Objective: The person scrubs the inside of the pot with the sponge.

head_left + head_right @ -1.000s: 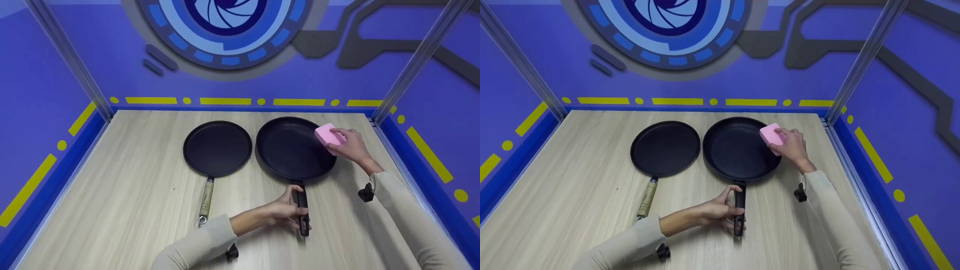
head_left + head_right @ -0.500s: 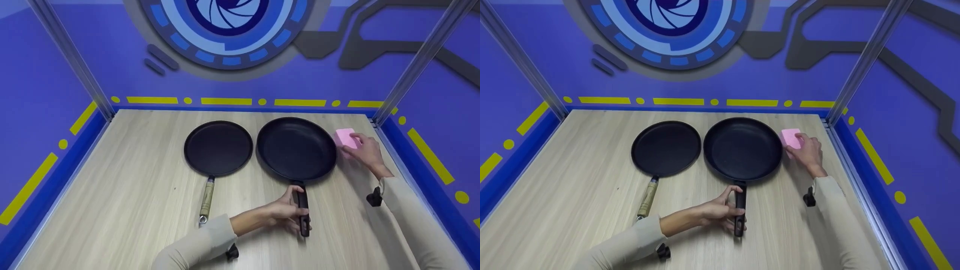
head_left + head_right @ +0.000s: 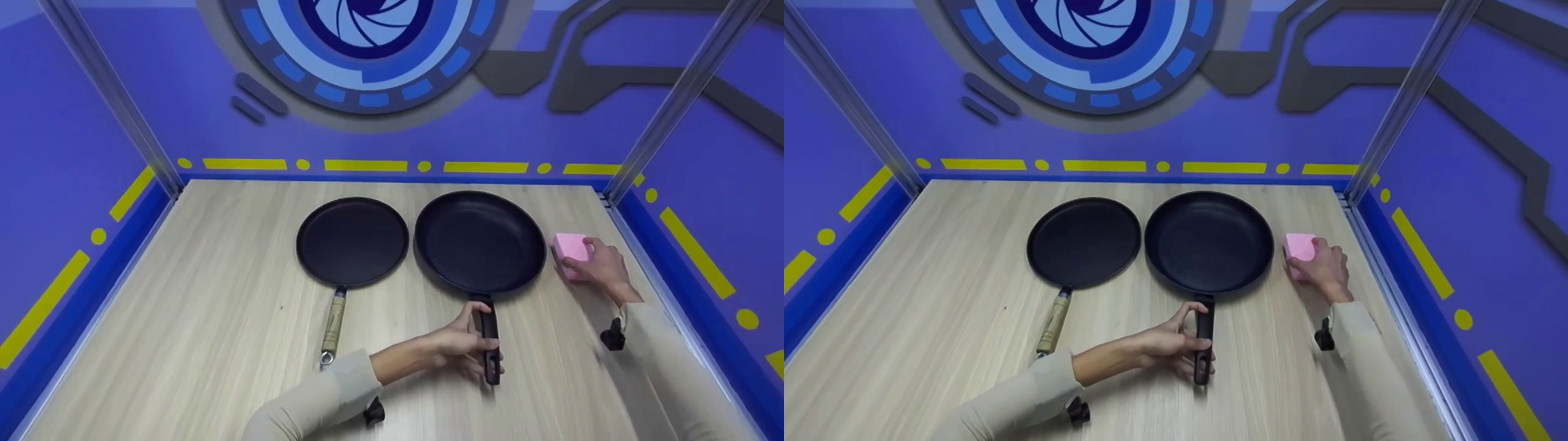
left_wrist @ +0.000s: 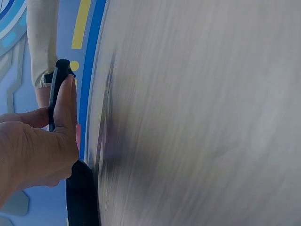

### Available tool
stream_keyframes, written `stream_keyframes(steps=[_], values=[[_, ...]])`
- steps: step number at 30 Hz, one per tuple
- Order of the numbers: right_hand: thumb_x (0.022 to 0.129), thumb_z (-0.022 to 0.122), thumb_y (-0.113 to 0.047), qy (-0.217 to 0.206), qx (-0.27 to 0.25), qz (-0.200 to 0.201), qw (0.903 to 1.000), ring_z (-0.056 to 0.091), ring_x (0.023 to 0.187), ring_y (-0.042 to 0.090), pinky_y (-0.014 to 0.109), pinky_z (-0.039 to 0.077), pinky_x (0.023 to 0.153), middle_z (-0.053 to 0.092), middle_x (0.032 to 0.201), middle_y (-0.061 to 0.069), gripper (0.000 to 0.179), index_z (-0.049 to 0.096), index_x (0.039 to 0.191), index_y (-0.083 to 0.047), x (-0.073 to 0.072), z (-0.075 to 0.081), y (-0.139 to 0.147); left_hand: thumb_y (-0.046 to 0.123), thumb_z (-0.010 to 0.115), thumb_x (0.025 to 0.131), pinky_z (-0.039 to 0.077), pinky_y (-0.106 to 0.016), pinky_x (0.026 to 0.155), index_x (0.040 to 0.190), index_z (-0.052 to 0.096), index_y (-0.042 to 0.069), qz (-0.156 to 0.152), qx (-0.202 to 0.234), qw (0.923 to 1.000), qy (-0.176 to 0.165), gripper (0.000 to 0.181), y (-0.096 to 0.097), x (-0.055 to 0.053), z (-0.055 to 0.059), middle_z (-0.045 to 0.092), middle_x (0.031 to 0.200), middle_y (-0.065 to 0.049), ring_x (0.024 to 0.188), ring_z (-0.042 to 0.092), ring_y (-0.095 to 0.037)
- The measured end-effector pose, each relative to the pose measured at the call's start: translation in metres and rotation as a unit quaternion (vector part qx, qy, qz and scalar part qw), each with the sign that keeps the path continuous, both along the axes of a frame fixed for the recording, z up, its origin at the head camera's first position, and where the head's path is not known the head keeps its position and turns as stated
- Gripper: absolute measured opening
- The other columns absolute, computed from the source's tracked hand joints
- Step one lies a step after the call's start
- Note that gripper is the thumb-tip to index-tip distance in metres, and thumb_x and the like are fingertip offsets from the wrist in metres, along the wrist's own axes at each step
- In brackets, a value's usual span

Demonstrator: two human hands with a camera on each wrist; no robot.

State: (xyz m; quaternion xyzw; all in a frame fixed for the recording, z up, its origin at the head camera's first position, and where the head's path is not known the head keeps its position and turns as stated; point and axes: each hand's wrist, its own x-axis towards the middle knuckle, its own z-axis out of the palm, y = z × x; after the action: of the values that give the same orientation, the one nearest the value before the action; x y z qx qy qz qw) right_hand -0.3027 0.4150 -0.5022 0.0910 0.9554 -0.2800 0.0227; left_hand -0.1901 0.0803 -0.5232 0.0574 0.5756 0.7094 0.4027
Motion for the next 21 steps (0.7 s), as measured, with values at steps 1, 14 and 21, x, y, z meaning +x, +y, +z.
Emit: stream_keyframes(steps=[1,14,21], values=[[0.094,0.071,-0.041,-0.010,0.003,-0.002,0.9999,0.038,0.131,0.055,0.073,0.035,0.115,0.036,0.145,0.043,0.089,0.028,0.152,0.011,0.0005,-0.0010,0.0004,0.000,0.063,0.098,0.066,-0.049,0.077,0.127,0.035,0.030,0.001,0.003,1.0000,-0.002,0.050,-0.0001,0.0000,0.0002,0.073,0.098,-0.030,0.099,0.072,-0.051],[0.093,0.069,-0.046,-0.027,0.038,0.034,0.9984,0.041,0.120,0.056,0.072,0.042,0.103,0.039,0.134,0.045,0.091,0.029,0.148,0.013,0.0090,-0.0080,0.0011,0.003,0.066,0.098,0.065,-0.051,0.085,0.126,0.036,0.032,-0.013,0.009,0.9994,-0.029,0.051,-0.0039,-0.0025,0.0000,0.073,0.104,-0.030,0.106,0.071,-0.048],[0.095,0.065,-0.049,-0.052,0.059,0.049,0.9957,0.041,0.116,0.056,0.071,0.044,0.101,0.038,0.132,0.046,0.093,0.025,0.148,0.016,0.0081,-0.0012,-0.0010,0.004,0.067,0.097,0.067,-0.041,0.080,0.126,0.037,0.032,-0.016,0.009,0.9997,-0.018,0.050,-0.0049,-0.0072,-0.0008,0.075,0.105,-0.026,0.106,0.072,-0.044]])
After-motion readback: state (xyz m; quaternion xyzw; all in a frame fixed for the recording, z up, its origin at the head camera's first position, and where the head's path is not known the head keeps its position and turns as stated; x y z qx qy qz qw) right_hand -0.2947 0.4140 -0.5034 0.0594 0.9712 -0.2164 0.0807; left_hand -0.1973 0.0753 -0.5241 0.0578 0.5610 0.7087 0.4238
